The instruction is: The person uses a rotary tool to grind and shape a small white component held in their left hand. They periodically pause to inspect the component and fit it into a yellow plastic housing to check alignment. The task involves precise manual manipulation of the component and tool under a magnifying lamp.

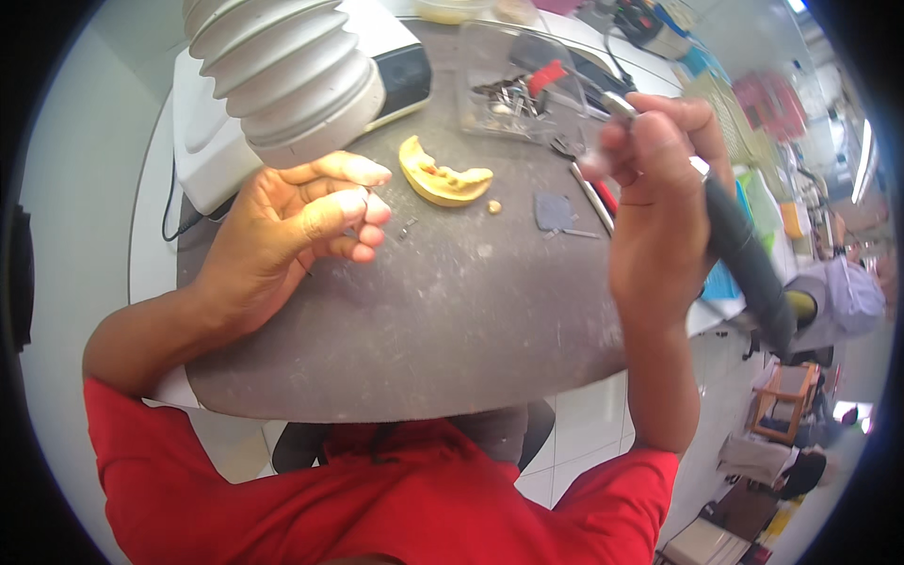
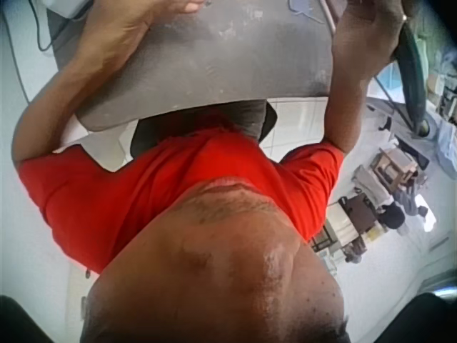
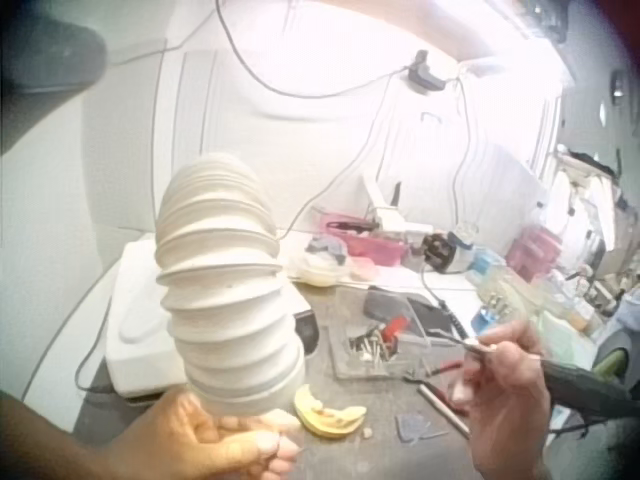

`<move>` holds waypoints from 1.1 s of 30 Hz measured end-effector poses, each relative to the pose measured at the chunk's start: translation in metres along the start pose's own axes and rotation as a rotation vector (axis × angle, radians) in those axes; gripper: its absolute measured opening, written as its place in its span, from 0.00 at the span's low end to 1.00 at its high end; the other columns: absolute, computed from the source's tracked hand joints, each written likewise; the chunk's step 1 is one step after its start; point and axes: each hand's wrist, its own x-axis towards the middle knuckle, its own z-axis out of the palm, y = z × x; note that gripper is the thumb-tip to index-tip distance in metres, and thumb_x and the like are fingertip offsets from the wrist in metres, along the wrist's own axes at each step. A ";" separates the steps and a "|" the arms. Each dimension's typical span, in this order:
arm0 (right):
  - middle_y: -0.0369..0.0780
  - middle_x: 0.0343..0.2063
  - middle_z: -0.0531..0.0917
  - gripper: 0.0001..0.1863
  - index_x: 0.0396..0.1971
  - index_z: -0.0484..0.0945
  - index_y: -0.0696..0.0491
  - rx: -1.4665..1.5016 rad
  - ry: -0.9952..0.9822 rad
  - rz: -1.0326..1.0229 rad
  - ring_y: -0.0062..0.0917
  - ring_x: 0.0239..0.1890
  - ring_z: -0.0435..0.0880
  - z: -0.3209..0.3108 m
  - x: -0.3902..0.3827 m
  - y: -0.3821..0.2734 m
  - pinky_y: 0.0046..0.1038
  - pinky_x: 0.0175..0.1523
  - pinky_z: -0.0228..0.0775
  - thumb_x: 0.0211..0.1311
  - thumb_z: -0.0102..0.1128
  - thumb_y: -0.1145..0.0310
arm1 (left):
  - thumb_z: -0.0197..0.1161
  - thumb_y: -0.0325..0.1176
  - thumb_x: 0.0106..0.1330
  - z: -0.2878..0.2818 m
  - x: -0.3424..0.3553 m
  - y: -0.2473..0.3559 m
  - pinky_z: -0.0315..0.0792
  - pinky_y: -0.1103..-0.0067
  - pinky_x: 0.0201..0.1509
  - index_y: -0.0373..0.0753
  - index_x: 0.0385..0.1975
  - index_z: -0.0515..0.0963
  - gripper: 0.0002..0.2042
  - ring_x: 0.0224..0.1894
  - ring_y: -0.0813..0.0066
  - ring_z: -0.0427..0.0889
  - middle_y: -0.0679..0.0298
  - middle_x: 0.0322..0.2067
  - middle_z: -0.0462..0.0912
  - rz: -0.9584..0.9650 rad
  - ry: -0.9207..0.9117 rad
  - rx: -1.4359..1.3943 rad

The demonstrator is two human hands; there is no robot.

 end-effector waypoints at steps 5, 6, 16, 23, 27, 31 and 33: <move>0.31 0.18 0.66 0.13 0.22 0.72 0.53 0.236 -0.110 0.345 0.11 0.14 0.56 -0.075 -0.015 -0.033 0.16 0.20 0.47 0.64 0.50 0.62 | 0.60 0.28 0.64 -0.001 0.003 -0.018 0.77 0.82 0.42 0.36 0.42 0.75 0.08 0.36 0.80 0.78 0.64 0.34 0.79 0.088 -0.005 0.104; 0.30 0.17 0.65 0.12 0.21 0.69 0.52 0.312 -0.199 0.424 0.10 0.14 0.54 -0.090 -0.018 -0.034 0.16 0.19 0.45 0.63 0.50 0.63 | 0.60 0.29 0.64 -0.002 0.003 -0.017 0.77 0.82 0.42 0.37 0.41 0.75 0.08 0.37 0.81 0.78 0.65 0.34 0.78 0.099 -0.004 0.127; 0.30 0.19 0.74 0.25 0.50 0.69 0.61 -0.984 -0.112 0.457 0.14 0.18 0.69 -0.122 -0.055 -0.030 0.20 0.23 0.58 0.54 0.58 0.64 | 0.61 0.28 0.62 0.004 -0.002 -0.011 0.74 0.83 0.39 0.36 0.38 0.77 0.07 0.34 0.83 0.76 0.68 0.30 0.77 0.489 -0.023 0.673; 0.47 0.23 0.80 0.25 0.47 0.74 0.60 -1.631 -0.087 0.117 0.32 0.23 0.80 -0.093 -0.050 -0.018 0.32 0.30 0.68 0.57 0.60 0.55 | 0.63 0.29 0.61 0.000 -0.001 -0.019 0.74 0.84 0.38 0.35 0.32 0.76 0.05 0.33 0.84 0.76 0.69 0.28 0.78 0.464 0.075 0.775; 0.42 0.23 0.80 0.12 0.35 0.78 0.56 -1.288 -0.123 -0.327 0.30 0.21 0.79 -0.061 -0.053 -0.015 0.28 0.27 0.69 0.58 0.62 0.63 | 0.62 0.28 0.62 -0.003 0.002 -0.024 0.75 0.84 0.40 0.33 0.32 0.77 0.05 0.34 0.84 0.77 0.67 0.30 0.79 0.411 0.098 0.752; 0.42 0.24 0.78 0.06 0.27 0.79 0.55 -1.005 -0.545 -0.291 0.33 0.22 0.77 -0.002 -0.060 -0.016 0.31 0.29 0.68 0.57 0.62 0.69 | 0.61 0.28 0.62 -0.005 -0.001 -0.022 0.75 0.84 0.42 0.33 0.34 0.77 0.06 0.36 0.83 0.78 0.65 0.32 0.79 0.372 0.140 0.703; 0.43 0.29 0.78 0.05 0.30 0.78 0.55 -0.963 -0.625 -0.322 0.37 0.26 0.78 0.024 -0.057 0.000 0.33 0.31 0.68 0.57 0.60 0.69 | 0.61 0.28 0.62 -0.013 -0.003 -0.023 0.75 0.84 0.43 0.33 0.36 0.76 0.06 0.37 0.82 0.79 0.65 0.33 0.80 0.370 0.147 0.676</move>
